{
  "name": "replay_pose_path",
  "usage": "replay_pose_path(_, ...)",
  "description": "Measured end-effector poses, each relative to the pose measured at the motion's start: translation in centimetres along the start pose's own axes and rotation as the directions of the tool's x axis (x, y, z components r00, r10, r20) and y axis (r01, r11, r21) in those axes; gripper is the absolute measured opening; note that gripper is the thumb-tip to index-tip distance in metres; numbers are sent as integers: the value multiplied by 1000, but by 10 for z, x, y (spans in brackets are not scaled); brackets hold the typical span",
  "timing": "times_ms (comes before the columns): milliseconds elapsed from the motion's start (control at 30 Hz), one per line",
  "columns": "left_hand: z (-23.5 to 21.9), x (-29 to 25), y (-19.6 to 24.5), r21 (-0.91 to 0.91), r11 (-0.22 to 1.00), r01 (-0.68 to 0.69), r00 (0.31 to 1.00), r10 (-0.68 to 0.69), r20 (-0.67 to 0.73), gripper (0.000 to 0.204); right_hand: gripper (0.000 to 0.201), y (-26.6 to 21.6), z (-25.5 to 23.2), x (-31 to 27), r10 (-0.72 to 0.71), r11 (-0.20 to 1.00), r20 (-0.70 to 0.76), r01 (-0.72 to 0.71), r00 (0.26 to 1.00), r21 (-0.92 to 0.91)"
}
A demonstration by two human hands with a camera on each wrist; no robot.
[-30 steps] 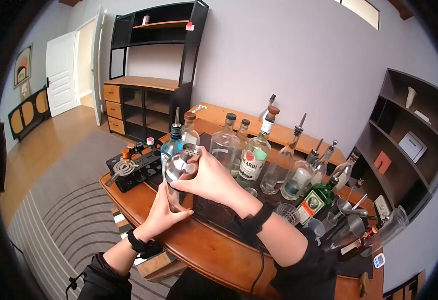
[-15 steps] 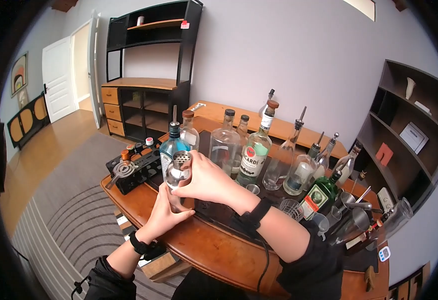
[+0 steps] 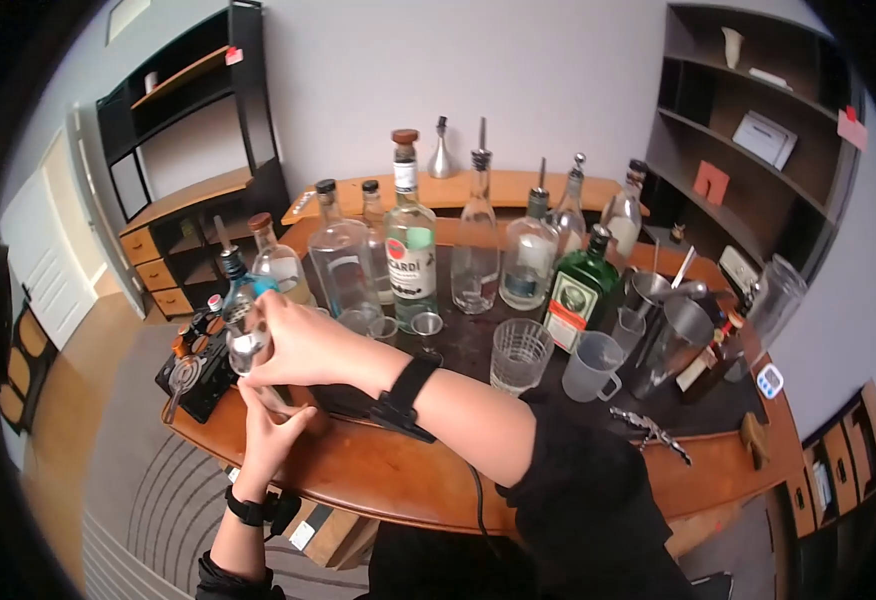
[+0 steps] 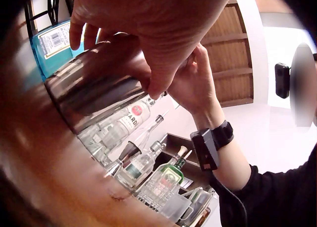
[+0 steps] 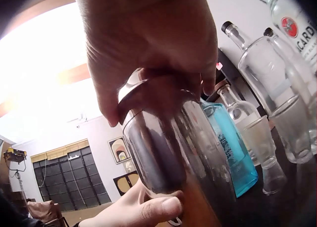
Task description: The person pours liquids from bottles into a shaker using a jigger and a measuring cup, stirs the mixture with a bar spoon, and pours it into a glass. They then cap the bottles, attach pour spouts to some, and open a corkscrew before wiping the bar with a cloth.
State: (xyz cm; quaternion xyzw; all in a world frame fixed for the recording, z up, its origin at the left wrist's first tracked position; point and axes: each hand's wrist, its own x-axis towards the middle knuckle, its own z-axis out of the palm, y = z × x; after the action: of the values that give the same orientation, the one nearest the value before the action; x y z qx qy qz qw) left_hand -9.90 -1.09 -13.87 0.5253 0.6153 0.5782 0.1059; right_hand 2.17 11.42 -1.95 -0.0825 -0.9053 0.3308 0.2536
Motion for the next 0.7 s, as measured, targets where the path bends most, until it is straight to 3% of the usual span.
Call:
replay_pose_path(100,1,-1,-14,13,1000,-22,1000,22,-17,94,70,15,10,2,-16,1000,-55,17,998,18)
replay_pose_path(167,0,1,-9,28,1000,6,999,-8,50,100,75,16,11,-1,-56,998,-137,56,989,-4)
replay_pose_path(233,2,0,-6,-58,997,56,998,-55,19,103,80,10,1,-7,15,999,-87,-11,996,44)
replay_pose_path(300,-2,1,-11,28,999,24,998,-26,53,108,87,5,-5,-10,108,993,20,-108,994,35)
replay_pose_path(333,-2,-1,-14,49,998,50,997,-52,51,111,93,12,1,-14,3,1000,-76,-4,997,-10)
replay_pose_path(433,-6,1,-16,98,989,110,992,-115,52,119,93,7,-1,-39,-66,995,-254,82,965,52)
replay_pose_path(533,-11,6,-21,41,998,51,995,-54,85,114,85,-9,-27,-90,-56,998,-89,56,994,-7)
replay_pose_path(700,20,23,39,-247,969,31,986,11,167,87,61,-10,-61,-193,-28,999,207,33,978,-24)
